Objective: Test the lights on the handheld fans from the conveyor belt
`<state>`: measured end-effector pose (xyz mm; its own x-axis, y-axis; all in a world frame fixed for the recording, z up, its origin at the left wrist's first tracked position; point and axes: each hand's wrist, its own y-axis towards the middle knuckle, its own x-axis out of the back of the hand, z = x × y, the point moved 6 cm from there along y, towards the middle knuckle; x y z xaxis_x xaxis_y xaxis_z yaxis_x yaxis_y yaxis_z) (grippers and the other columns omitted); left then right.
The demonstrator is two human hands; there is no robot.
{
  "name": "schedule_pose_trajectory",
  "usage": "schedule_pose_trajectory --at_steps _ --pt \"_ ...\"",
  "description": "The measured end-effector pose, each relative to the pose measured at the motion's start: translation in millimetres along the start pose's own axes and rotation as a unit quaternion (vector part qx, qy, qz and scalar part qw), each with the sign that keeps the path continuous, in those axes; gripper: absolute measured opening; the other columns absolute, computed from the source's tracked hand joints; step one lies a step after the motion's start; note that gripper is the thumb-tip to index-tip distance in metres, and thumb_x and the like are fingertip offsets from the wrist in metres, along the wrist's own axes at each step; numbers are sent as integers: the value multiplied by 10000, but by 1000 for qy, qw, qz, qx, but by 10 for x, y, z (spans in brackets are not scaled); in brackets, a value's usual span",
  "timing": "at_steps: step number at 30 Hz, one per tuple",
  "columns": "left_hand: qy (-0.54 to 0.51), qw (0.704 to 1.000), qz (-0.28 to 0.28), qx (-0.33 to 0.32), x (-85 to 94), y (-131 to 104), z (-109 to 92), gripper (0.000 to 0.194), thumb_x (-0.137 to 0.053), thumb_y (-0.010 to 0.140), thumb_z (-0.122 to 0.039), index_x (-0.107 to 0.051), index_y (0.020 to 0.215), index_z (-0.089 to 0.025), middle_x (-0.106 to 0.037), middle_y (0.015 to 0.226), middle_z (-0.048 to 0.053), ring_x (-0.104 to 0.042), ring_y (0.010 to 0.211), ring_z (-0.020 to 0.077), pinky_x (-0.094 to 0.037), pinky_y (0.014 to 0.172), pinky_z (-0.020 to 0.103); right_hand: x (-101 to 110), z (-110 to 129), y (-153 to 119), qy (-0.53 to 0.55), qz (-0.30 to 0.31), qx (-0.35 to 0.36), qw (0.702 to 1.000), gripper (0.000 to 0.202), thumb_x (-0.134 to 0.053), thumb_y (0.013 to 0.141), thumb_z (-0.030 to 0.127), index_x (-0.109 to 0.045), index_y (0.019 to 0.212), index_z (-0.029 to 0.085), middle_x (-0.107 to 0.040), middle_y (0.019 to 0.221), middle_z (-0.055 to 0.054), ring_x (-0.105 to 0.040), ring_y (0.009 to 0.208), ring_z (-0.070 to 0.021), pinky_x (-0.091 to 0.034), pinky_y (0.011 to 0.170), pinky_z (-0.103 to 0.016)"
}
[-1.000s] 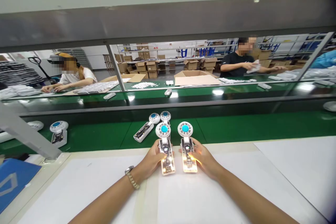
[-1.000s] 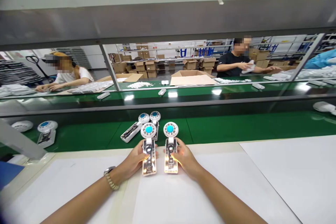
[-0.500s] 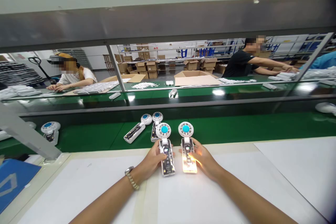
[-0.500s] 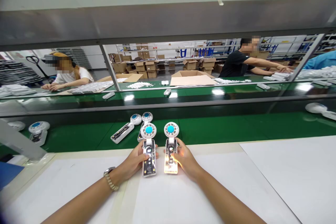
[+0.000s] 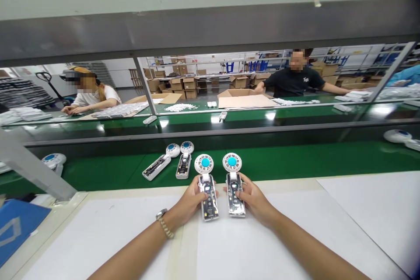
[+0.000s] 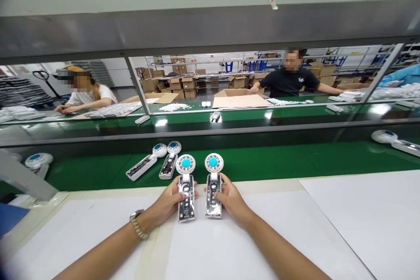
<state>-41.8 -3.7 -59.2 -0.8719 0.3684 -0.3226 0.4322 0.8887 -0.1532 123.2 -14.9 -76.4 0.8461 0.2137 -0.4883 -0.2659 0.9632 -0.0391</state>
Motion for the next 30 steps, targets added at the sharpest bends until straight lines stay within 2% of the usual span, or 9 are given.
schedule_pose_trajectory --at_steps 11,16,22,30 --pt "-9 1000 22 -12 -13 -9 -9 591 -796 557 -187 -441 1030 -189 -488 1128 111 -556 958 261 -462 705 310 -2 -15 8 -2 27 4 1000 747 -766 607 274 -375 1242 238 -628 983 -84 -594 950 -265 -447 799 -393" --pt "-16 1000 27 -6 -18 -4 4 607 -795 556 -177 -433 1043 -183 -491 1129 120 -559 947 249 -458 700 298 19 -33 4 8 31 -4 999 758 -753 625 223 -332 1255 246 -623 1009 -84 -592 938 -242 -438 795 -374" --pt "-19 1000 20 4 -19 -14 -4 601 -788 550 -165 -434 1036 -180 -499 1127 123 -556 956 255 -455 702 298 19 -20 -9 13 40 -2 999 719 -734 653 200 -343 1255 256 -616 1020 -81 -571 1008 -262 -432 828 -389" --pt "-19 999 36 1 -25 -12 0 603 -775 563 -172 -415 1046 -176 -488 1129 119 -562 915 233 -456 685 294 8 -24 -5 6 44 -5 999 709 -730 653 189 -348 1247 251 -616 1014 -77 -592 941 -239 -429 831 -389"
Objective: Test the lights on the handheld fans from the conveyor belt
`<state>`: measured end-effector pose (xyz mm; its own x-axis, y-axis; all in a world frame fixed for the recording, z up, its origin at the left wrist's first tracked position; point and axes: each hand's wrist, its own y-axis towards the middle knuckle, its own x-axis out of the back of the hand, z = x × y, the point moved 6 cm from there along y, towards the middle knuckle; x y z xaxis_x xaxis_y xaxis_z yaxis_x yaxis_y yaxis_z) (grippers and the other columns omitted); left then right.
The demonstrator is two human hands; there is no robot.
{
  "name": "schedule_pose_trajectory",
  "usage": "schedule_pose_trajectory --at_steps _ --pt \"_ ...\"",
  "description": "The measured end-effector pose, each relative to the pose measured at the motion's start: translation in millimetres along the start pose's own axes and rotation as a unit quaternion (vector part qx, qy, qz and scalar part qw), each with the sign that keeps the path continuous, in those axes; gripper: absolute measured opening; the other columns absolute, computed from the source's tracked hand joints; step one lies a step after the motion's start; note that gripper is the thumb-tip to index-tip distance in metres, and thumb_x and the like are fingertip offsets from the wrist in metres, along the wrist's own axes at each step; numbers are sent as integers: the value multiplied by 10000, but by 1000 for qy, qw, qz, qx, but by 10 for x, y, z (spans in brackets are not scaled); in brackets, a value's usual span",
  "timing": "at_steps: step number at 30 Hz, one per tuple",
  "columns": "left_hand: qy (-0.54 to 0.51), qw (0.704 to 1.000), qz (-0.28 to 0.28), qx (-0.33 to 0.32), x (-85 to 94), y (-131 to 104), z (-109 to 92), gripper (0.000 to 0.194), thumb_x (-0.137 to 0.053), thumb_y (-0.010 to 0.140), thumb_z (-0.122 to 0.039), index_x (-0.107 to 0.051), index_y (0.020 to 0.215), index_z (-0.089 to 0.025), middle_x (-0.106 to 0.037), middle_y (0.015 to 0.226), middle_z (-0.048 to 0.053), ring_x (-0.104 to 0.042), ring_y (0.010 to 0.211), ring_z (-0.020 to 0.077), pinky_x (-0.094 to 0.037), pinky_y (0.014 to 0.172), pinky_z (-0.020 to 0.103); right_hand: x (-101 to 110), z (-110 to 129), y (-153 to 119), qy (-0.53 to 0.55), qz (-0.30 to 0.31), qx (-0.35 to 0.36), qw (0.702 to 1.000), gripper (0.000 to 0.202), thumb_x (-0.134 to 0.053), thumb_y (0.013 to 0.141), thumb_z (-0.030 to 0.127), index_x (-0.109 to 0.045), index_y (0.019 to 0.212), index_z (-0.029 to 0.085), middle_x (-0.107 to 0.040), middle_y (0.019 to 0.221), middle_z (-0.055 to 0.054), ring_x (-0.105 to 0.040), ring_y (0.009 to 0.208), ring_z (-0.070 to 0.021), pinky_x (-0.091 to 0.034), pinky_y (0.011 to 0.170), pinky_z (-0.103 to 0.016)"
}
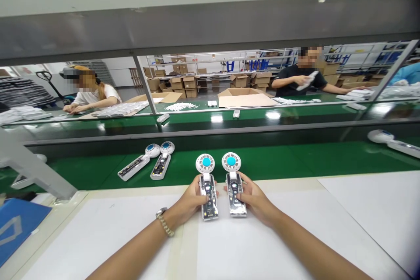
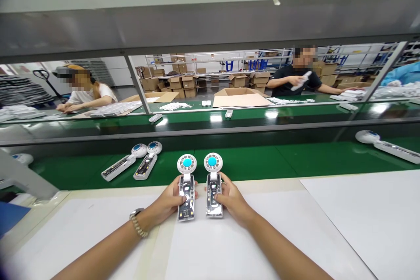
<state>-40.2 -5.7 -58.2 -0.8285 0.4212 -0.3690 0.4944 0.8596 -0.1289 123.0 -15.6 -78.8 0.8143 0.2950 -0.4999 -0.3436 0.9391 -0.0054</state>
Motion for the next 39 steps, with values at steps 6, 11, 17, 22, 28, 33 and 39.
schedule_pose_trajectory --at_steps 6,11,17,22,28,33,39 --pt "-3 1000 3 3 -15 -4 -7 601 -764 568 -163 -401 1047 -179 -478 1125 109 -561 902 218 -455 670 282 -13 20 -6 2 -6 -2 1000 726 -746 624 207 -361 1238 255 -619 1005 -76 -590 941 -248 -424 839 -405" --pt "-1 1000 6 -1 -4 10 2 599 -757 568 -152 -403 1049 -181 -473 1127 103 -559 911 219 -456 668 280 -21 28 -9 2 -13 -2 1000 746 -758 606 230 -360 1236 257 -623 1002 -74 -582 967 -252 -429 833 -394" --pt "7 1000 7 -2 19 16 18 554 -743 586 -127 -431 1041 -174 -491 1112 106 -569 906 227 -465 692 307 -29 43 -18 -20 -17 -6 1000 754 -755 618 266 -355 1256 233 -622 1026 -94 -574 992 -262 -436 824 -389" --pt "-16 1000 8 -18 17 27 29 504 -740 597 -113 -477 1022 -176 -521 1130 100 -576 939 236 -459 746 315 -27 17 -24 -5 -17 -18 1000 666 -757 614 250 -429 1193 231 -612 1083 -94 -552 1052 -271 -437 847 -376" --pt "-97 993 -24 56 8 37 117 406 -563 757 -507 -571 786 -101 -635 744 100 -615 678 192 -477 745 344 -22 -23 13 68 -50 -107 991 426 -489 783 574 -599 853 169 -642 708 -54 -621 660 -205 -496 720 -341" --pt "-77 989 -33 121 99 63 182 696 -359 709 -742 -565 618 -84 -564 517 78 -575 503 167 -500 671 323 160 83 213 64 -67 -110 990 621 -320 771 710 -589 670 159 -573 547 -36 -559 531 -158 -510 739 -326" --pt "167 960 -213 -65 821 180 -234 491 -616 651 -558 -546 848 -113 -635 841 126 -621 737 218 -499 690 334 693 223 469 -142 -191 -35 971 468 -687 657 496 -556 981 184 -671 828 -55 -635 762 -213 -519 664 -266"
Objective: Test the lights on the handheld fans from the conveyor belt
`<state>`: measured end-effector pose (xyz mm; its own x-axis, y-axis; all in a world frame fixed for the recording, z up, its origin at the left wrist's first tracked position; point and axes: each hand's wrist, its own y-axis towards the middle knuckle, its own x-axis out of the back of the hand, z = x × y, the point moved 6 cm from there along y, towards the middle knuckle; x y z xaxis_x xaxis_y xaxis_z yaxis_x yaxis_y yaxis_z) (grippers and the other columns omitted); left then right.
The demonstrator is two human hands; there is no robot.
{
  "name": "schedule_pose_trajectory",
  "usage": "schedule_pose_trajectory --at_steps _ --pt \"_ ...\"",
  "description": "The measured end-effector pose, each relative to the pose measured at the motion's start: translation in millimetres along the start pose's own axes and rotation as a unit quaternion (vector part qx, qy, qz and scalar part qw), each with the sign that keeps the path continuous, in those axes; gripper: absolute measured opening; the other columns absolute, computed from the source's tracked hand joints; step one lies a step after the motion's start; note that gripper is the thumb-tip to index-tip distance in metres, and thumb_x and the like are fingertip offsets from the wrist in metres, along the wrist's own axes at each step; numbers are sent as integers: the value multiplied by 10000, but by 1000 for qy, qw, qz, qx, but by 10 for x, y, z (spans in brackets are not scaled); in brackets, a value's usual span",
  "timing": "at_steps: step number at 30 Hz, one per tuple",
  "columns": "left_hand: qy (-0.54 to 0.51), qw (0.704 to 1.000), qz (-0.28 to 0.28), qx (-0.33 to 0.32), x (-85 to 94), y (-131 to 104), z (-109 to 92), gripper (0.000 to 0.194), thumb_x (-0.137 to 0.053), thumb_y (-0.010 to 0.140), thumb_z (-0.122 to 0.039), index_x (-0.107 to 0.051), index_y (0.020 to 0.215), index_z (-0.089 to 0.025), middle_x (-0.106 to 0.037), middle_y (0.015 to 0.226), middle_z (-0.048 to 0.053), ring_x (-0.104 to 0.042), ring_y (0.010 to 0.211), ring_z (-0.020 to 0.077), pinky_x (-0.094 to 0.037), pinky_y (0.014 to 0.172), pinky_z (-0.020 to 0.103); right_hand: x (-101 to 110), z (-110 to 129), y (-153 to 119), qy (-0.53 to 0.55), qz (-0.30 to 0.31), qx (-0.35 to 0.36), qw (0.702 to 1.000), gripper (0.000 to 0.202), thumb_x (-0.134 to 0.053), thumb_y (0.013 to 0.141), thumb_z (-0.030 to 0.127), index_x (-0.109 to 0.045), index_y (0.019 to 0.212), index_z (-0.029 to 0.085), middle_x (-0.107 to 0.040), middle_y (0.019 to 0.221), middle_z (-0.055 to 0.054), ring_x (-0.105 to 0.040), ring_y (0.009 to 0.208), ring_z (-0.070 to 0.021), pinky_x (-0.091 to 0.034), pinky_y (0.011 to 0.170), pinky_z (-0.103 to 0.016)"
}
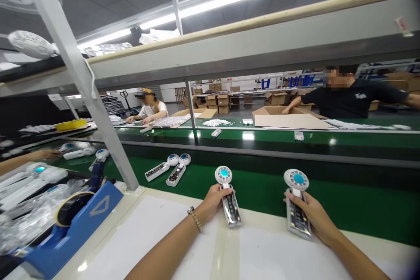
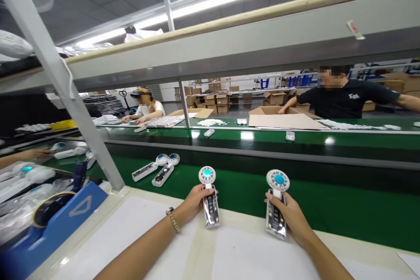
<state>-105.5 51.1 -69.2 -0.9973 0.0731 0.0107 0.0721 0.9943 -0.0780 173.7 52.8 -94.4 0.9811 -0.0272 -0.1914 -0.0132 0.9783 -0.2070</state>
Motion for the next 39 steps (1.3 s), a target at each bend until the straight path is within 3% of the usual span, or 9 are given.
schedule_pose_trajectory --at_steps 6,9,11,18,26,29,33,36,39 --pt "206 944 -239 -95 1174 74 -354 478 -645 684 -336 -477 1096 -163 -443 1270 133 -313 1246 282 -237 1029 380 201 28 270 -160 -48 138 976 787 -640 634 534 -340 1270 181 -470 1278 -159 -461 1156 -327 -403 948 -418" --pt "285 882 -371 -53 1740 -71 -422 504 -514 757 -257 -354 1209 -101 -253 1369 218 -83 1313 356 -101 1031 507 249 48 285 -239 -93 175 950 783 -590 634 562 -376 1272 161 -446 1299 -164 -433 1173 -356 -341 992 -471" --pt "320 850 -417 -3 1992 -134 -386 495 -493 740 -228 -363 1179 -39 -313 1291 290 -161 1265 437 -131 975 581 231 66 261 -259 -95 190 942 691 -568 668 539 -424 1237 175 -497 1251 -147 -473 1135 -343 -365 970 -476" --pt "402 815 -414 55 2112 -44 -248 528 -533 724 -403 -459 1074 -15 -510 1075 274 -482 1043 412 -364 855 453 211 95 210 -255 -97 227 935 491 -526 727 444 -466 1120 155 -572 1111 -152 -538 1048 -291 -442 893 -441" --pt "340 854 -391 40 2203 -14 -219 632 -448 788 -473 -366 1237 -35 -540 1140 219 -527 1039 345 -418 822 401 -49 139 -37 -332 -101 312 884 412 -490 774 357 -466 1149 190 -529 1148 -124 -489 1090 -300 -400 918 -481" --pt "317 867 -383 -24 2005 -28 -323 633 -389 826 -494 -277 1313 -105 -527 1188 147 -536 1042 263 -423 842 334 -299 146 -240 -321 -82 366 870 405 -478 806 347 -448 1186 212 -491 1210 -115 -460 1125 -300 -355 966 -490" --pt "258 891 -329 -175 1250 -130 -502 656 -468 808 -451 -225 1346 -163 -554 1142 115 -555 985 246 -417 854 340 -676 37 -453 -287 33 349 892 418 -465 844 365 -415 1243 253 -474 1262 -92 -457 1133 -289 -350 973 -475" --pt "195 931 -184 -246 406 -291 -438 627 -533 796 -390 -284 1328 -168 -460 1265 124 -437 1151 262 -323 969 357 -825 -27 -555 -236 83 289 924 532 -434 870 405 -262 1354 268 -422 1329 -87 -410 1190 -278 -315 996 -476" --pt "149 965 14 -214 -393 -510 -163 662 -574 788 -354 -269 1359 -212 -447 1283 126 -413 1167 293 -298 985 398 -855 -21 -608 -160 101 255 948 615 -427 865 466 -197 1388 236 -399 1359 -90 -339 1255 -269 -238 1048 -453"
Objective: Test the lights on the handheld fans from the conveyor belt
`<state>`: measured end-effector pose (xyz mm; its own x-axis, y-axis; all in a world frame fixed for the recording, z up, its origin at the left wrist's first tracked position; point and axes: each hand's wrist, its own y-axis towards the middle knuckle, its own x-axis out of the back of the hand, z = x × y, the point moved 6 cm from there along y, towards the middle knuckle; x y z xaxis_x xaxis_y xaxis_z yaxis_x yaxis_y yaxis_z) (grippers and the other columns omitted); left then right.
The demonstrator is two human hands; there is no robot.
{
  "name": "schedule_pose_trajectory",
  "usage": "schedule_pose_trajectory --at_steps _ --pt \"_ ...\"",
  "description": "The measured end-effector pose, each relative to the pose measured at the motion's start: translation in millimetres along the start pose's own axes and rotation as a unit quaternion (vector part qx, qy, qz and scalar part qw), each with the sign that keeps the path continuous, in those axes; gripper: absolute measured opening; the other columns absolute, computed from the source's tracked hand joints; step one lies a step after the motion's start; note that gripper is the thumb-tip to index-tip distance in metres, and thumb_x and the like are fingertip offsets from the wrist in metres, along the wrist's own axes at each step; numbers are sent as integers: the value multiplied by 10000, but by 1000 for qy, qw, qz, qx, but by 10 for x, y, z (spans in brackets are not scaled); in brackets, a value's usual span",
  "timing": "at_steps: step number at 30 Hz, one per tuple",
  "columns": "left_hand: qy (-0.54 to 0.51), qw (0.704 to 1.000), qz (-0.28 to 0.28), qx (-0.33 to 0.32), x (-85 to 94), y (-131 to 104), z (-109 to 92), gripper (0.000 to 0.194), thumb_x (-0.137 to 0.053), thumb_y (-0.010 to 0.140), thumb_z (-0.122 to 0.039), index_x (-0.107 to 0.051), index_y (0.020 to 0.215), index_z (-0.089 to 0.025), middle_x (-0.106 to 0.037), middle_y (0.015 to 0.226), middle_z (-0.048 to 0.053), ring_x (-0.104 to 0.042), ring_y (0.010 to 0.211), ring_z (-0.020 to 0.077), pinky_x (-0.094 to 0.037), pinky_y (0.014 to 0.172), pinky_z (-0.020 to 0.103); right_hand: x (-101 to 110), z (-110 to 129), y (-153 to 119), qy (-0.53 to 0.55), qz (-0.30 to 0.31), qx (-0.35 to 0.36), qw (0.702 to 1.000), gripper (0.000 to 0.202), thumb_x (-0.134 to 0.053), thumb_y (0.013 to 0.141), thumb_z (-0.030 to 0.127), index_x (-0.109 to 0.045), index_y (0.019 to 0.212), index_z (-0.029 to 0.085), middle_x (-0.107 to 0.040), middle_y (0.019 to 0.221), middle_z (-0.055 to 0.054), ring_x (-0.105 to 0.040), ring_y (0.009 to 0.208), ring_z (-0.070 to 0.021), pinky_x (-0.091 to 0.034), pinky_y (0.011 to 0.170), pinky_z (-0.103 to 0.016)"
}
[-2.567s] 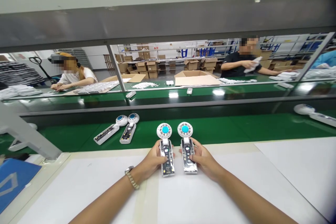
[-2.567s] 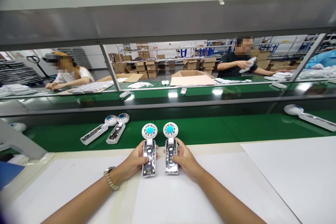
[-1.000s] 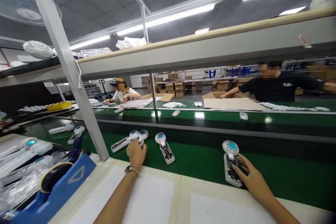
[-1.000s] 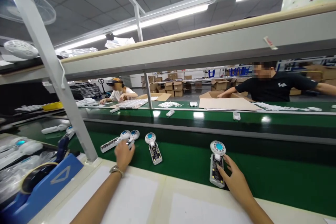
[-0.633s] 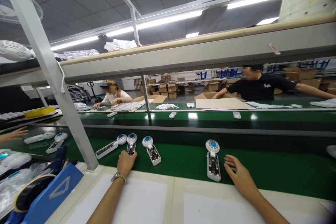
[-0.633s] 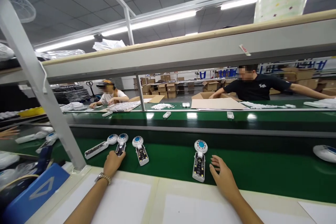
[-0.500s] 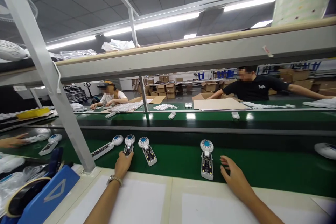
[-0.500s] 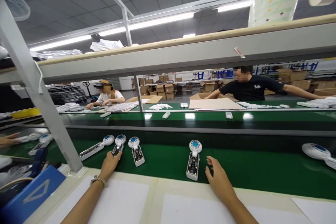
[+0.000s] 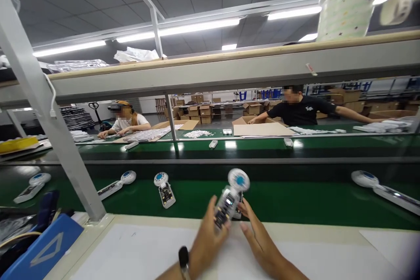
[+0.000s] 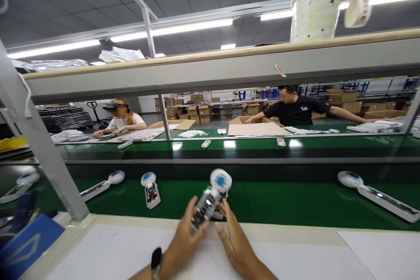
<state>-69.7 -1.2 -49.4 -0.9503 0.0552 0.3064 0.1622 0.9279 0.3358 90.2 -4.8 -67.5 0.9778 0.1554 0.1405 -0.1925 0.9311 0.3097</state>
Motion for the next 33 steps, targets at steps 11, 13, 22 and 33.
schedule_pose_trajectory --at_steps 11,13,22,33 --pt "4 974 227 -25 -491 -272 -215 605 -581 781 -362 -346 1311 -188 -461 1217 144 -423 1087 296 -307 957 422 81 -124 -40 70 -94 -67 991 655 -652 710 421 -407 1270 186 -567 1123 -112 -526 1037 -307 -415 905 -410" --pt "-94 973 208 4 -450 -216 -199 514 -499 834 -417 -375 1282 -196 -495 1181 117 -454 1074 262 -325 954 393 51 -15 -97 -4 -102 -30 994 608 -631 726 365 -415 1276 220 -548 1101 -95 -515 1038 -301 -414 903 -405" --pt "-186 973 27 137 -260 -47 120 504 -517 772 -569 -555 1014 -128 -597 932 80 -533 934 232 -412 837 325 -298 138 -267 80 46 -62 994 440 -560 790 403 -448 1179 232 -506 1196 -91 -515 1054 -271 -395 924 -413" --pt "-178 983 -19 44 -167 -33 -99 648 -608 787 -341 -258 1329 -277 -335 1349 79 -456 1124 218 -396 911 284 -435 160 -277 338 155 -168 913 525 -701 690 349 -466 1142 221 -635 975 -60 -638 846 -232 -463 794 -380"
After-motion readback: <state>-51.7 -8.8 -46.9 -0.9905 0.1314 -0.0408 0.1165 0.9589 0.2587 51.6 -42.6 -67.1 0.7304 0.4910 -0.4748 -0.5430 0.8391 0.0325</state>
